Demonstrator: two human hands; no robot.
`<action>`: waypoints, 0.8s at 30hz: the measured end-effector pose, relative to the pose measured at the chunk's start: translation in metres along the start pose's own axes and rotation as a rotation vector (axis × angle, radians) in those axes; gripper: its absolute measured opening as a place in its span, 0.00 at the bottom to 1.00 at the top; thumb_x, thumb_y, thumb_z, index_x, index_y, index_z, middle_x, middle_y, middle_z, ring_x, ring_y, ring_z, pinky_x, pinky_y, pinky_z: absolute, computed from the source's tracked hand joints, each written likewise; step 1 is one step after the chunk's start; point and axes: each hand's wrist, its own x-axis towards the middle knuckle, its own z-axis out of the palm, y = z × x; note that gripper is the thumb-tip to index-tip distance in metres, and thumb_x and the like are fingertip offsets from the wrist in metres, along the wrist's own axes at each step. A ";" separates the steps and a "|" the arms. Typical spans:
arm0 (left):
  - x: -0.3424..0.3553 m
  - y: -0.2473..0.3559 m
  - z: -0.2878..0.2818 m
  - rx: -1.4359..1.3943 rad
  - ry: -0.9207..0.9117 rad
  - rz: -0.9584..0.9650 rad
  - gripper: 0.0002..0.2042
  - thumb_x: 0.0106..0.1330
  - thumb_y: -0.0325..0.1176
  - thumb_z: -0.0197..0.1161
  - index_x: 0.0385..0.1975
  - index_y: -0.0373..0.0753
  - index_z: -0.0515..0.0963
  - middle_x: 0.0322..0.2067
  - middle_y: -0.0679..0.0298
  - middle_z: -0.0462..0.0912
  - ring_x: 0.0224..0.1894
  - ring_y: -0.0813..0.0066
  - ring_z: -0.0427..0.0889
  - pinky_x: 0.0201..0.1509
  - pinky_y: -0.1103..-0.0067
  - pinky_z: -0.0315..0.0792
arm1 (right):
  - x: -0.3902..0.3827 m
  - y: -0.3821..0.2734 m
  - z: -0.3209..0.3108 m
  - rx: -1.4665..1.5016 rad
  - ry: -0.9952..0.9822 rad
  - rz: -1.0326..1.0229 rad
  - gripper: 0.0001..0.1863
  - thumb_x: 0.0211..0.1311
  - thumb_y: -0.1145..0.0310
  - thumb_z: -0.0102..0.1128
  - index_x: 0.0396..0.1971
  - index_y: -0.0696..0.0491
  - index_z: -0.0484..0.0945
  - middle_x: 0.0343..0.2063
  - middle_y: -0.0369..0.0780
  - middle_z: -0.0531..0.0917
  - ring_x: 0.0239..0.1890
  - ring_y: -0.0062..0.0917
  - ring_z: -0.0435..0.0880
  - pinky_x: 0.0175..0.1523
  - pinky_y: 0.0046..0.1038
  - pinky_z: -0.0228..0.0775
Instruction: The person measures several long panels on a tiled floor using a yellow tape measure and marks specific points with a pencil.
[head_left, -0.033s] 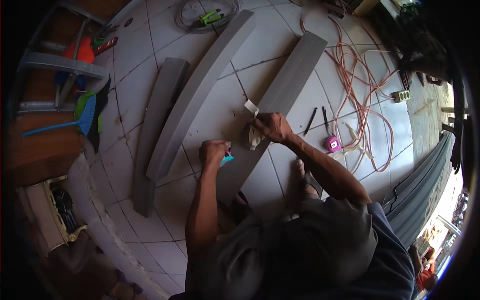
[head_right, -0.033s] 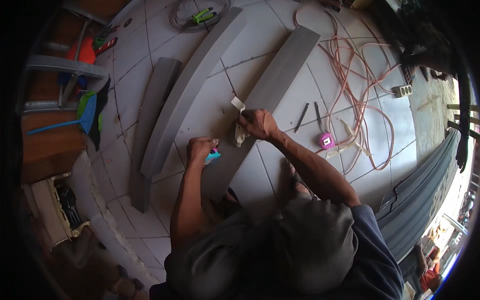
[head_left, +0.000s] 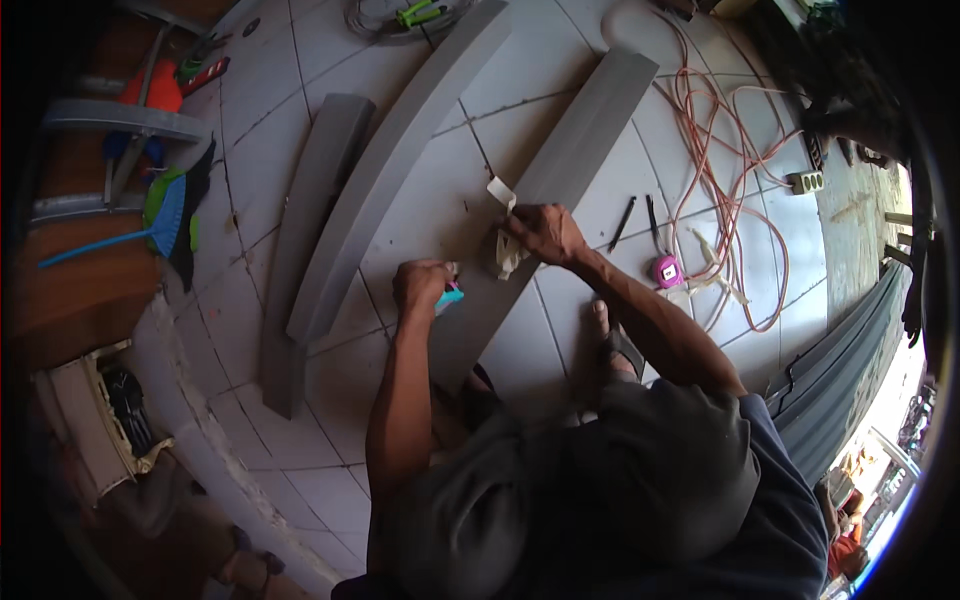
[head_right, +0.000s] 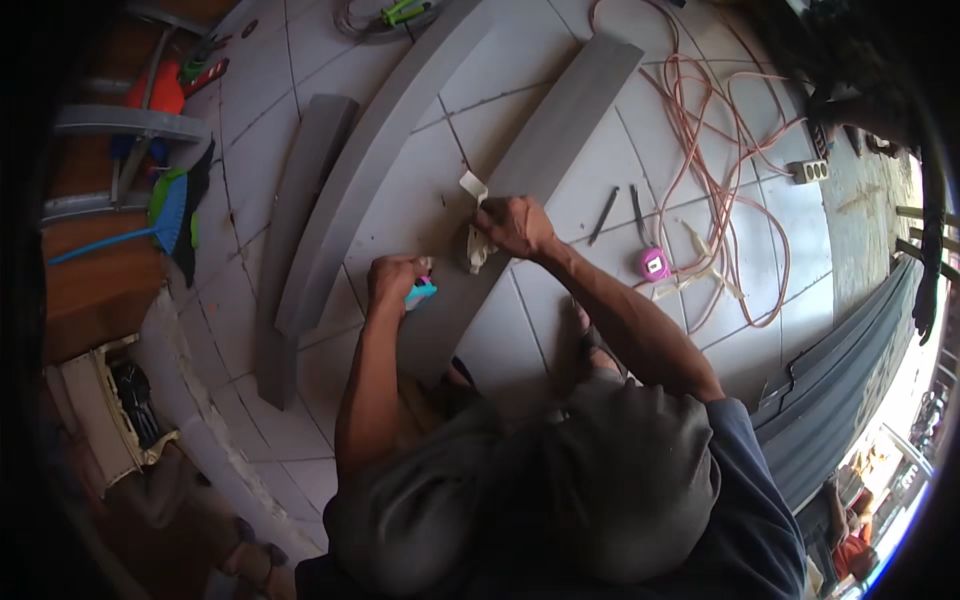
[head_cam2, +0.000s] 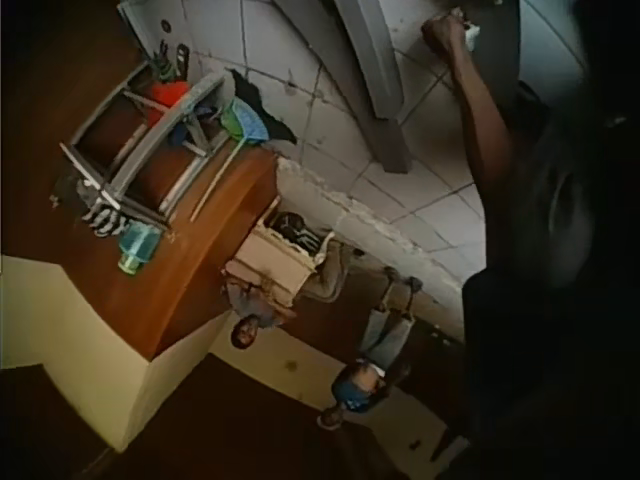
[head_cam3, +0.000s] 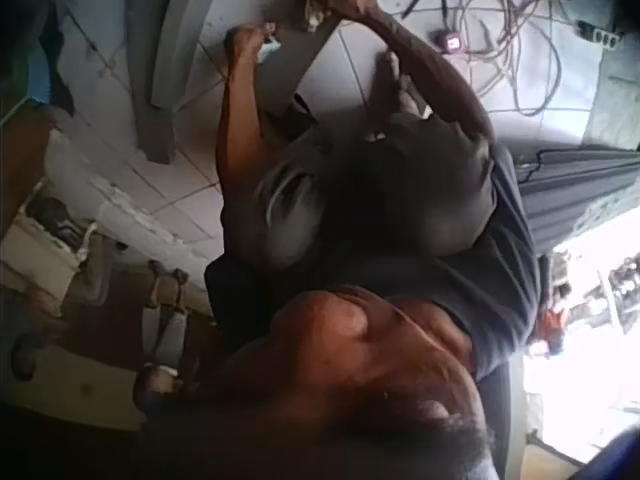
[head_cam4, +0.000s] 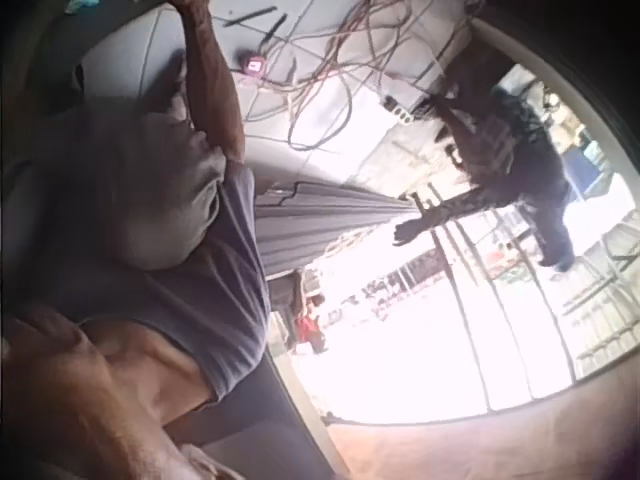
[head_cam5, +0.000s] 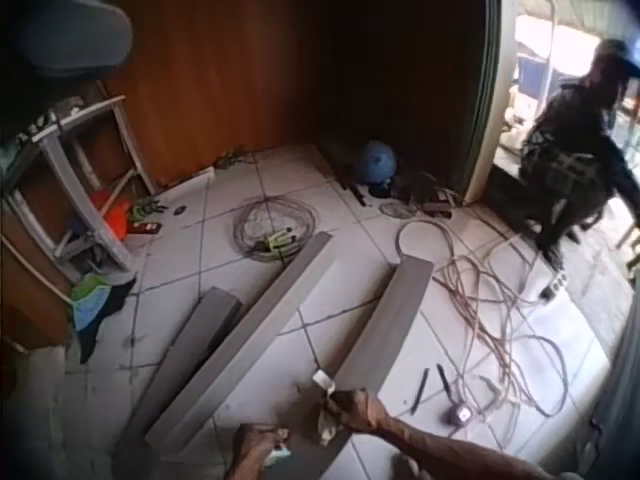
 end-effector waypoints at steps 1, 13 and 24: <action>0.010 -0.005 -0.005 -0.181 -0.070 0.015 0.10 0.58 0.33 0.65 0.27 0.30 0.84 0.23 0.61 0.82 0.25 0.72 0.79 0.30 0.73 0.72 | 0.003 0.000 0.002 0.005 -0.012 0.003 0.31 0.68 0.41 0.43 0.29 0.55 0.81 0.22 0.45 0.84 0.32 0.42 0.85 0.40 0.38 0.76; 0.022 -0.078 -0.004 -0.506 -0.117 0.249 0.19 0.66 0.37 0.62 0.52 0.34 0.72 0.35 0.57 0.80 0.35 0.67 0.82 0.36 0.72 0.77 | -0.037 0.023 0.013 0.162 -0.084 0.064 0.43 0.62 0.29 0.44 0.33 0.62 0.81 0.28 0.52 0.82 0.35 0.44 0.84 0.43 0.41 0.73; -0.077 0.065 0.024 -0.317 -0.163 0.745 0.19 0.63 0.23 0.60 0.55 0.29 0.71 0.51 0.52 0.79 0.45 0.59 0.81 0.53 0.70 0.75 | -0.039 -0.042 -0.034 0.114 -0.101 -0.260 0.38 0.68 0.36 0.43 0.34 0.62 0.81 0.26 0.52 0.82 0.32 0.38 0.83 0.40 0.39 0.73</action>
